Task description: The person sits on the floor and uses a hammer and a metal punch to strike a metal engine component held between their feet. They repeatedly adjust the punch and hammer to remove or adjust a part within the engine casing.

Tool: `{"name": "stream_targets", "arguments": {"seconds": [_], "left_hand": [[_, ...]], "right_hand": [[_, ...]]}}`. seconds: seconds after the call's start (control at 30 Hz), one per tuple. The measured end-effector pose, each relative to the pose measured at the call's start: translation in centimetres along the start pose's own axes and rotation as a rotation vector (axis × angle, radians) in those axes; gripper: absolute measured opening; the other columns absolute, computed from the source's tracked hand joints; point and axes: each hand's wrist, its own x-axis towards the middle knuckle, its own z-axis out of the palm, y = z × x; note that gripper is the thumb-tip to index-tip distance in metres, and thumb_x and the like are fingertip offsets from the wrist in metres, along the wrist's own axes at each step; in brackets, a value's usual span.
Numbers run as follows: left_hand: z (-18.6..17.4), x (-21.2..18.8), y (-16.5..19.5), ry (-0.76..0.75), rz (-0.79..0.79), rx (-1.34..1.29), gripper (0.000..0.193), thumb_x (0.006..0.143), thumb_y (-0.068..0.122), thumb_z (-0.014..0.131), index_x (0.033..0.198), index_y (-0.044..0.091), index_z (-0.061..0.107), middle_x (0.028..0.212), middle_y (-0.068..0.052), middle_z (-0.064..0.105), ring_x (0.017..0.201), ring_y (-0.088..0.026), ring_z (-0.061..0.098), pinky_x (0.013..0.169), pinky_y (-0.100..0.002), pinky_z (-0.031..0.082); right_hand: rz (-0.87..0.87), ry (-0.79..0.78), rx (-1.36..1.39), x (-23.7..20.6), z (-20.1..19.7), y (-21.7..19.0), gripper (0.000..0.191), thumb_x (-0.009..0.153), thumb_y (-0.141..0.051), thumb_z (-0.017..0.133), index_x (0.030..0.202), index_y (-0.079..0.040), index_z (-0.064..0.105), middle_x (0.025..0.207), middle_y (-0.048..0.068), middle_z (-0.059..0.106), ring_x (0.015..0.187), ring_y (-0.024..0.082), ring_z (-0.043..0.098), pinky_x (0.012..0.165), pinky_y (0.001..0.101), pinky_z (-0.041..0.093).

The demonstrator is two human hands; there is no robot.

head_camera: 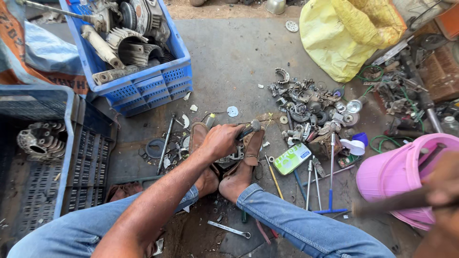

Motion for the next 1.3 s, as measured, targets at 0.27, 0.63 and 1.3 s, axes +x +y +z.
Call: {"name": "stream_targets", "arguments": {"seconds": [0.27,0.63,1.3], "left_hand": [[0.4,-0.2,-0.9,-0.055,-0.043,-0.004,0.053,0.072,0.003,0.067,0.124,0.015,0.066,0.099,-0.021,0.072,0.089,-0.045,0.068,0.075,-0.055,0.054],[-2.5,-4.2,-3.4,0.191,-0.107,-0.29,0.036,0.079,0.013,0.078,0.111,0.006,0.064,0.094,-0.023,0.071,0.094,-0.045,0.067,0.076,-0.05,0.052],[1.4,-4.1,-2.1,0.233,0.018,-0.404,0.022,0.079,-0.004,0.065,0.101,0.0,0.061,0.093,-0.017,0.067,0.088,-0.032,0.067,0.077,-0.041,0.052]], "right_hand": [[0.201,0.183,0.082,-0.4,-6.3,14.5,0.05,0.109,-0.048,0.046,0.091,-0.003,0.061,0.064,0.01,0.057,0.05,0.019,0.053,0.048,0.036,0.041],[0.175,0.209,0.731,-8.5,-13.8,9.0,0.046,0.104,-0.047,0.043,0.099,-0.004,0.057,0.063,0.003,0.05,0.047,0.012,0.045,0.041,0.0272,0.037],[0.25,0.045,0.648,-10.0,-8.0,13.0,0.048,0.101,-0.045,0.046,0.099,0.001,0.06,0.061,0.006,0.054,0.045,0.012,0.048,0.04,0.027,0.039]]}}
